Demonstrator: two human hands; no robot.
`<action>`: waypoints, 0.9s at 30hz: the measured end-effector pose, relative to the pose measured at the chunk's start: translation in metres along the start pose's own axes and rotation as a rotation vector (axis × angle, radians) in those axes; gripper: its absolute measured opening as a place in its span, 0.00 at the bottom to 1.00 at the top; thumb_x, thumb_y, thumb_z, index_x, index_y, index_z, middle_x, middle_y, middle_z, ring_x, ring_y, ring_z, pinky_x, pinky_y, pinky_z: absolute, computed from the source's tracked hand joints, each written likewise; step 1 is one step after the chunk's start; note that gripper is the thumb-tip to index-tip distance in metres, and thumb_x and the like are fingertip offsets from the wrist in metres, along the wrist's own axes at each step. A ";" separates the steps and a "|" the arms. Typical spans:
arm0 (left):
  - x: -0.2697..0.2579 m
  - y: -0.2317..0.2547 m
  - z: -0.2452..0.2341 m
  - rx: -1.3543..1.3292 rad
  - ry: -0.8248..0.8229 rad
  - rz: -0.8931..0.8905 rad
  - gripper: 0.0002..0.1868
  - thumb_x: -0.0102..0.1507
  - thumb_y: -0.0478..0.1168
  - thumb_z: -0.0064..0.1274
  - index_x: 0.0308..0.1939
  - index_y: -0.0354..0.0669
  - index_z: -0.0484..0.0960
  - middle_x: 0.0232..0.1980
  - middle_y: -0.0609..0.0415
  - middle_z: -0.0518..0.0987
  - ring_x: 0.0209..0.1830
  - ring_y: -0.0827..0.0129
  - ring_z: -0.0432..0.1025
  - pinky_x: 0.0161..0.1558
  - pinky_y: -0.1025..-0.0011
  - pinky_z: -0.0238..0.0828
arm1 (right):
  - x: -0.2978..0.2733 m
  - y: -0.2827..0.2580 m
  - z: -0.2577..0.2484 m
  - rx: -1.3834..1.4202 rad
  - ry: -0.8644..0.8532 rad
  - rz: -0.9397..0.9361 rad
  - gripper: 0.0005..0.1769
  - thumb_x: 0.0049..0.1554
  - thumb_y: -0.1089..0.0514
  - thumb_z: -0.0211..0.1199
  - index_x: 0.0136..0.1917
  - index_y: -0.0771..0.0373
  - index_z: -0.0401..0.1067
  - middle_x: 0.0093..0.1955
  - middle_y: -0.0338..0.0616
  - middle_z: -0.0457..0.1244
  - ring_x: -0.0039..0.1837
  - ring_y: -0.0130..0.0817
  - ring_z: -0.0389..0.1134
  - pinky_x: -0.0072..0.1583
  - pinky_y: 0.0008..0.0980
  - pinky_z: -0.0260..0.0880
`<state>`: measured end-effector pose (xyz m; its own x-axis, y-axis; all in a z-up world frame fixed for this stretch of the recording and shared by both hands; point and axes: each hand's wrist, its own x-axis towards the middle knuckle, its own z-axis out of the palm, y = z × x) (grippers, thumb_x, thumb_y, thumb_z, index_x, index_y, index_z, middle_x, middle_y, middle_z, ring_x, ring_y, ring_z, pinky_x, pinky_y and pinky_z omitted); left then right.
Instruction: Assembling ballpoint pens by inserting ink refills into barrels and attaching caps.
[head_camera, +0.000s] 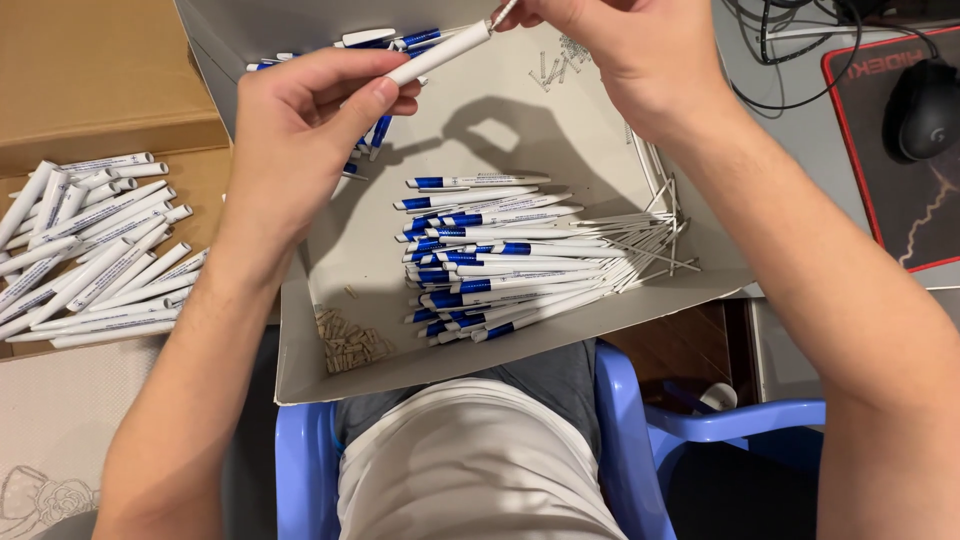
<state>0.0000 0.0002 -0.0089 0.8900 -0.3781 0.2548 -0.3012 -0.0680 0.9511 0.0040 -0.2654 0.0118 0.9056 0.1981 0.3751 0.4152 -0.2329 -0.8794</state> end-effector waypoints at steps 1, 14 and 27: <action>0.000 0.002 0.000 0.005 -0.010 -0.012 0.09 0.73 0.33 0.52 0.56 0.35 0.82 0.49 0.51 0.84 0.48 0.73 0.80 0.57 0.80 0.79 | -0.001 -0.003 0.001 -0.025 -0.002 0.024 0.06 0.70 0.58 0.65 0.50 0.61 0.77 0.50 0.37 0.71 0.59 0.28 0.75 0.67 0.28 0.78; 0.001 0.001 0.003 0.019 -0.138 -0.149 0.07 0.71 0.36 0.50 0.52 0.43 0.76 0.50 0.51 0.88 0.53 0.77 0.80 0.54 0.80 0.73 | -0.003 0.000 0.004 0.085 -0.072 0.110 0.05 0.67 0.58 0.65 0.56 0.59 0.76 0.58 0.39 0.71 0.63 0.26 0.75 0.68 0.23 0.76; 0.000 -0.002 0.005 -0.040 -0.209 -0.207 0.06 0.69 0.33 0.48 0.48 0.47 0.71 0.51 0.46 0.88 0.55 0.71 0.83 0.60 0.75 0.75 | -0.004 0.014 0.004 0.100 -0.298 -0.097 0.15 0.75 0.63 0.51 0.72 0.71 0.65 0.64 0.57 0.67 0.63 0.43 0.70 0.69 0.36 0.74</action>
<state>-0.0012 -0.0042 -0.0117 0.8403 -0.5418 0.0170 -0.1029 -0.1286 0.9863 0.0058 -0.2655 -0.0031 0.7910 0.4883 0.3687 0.4739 -0.1076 -0.8740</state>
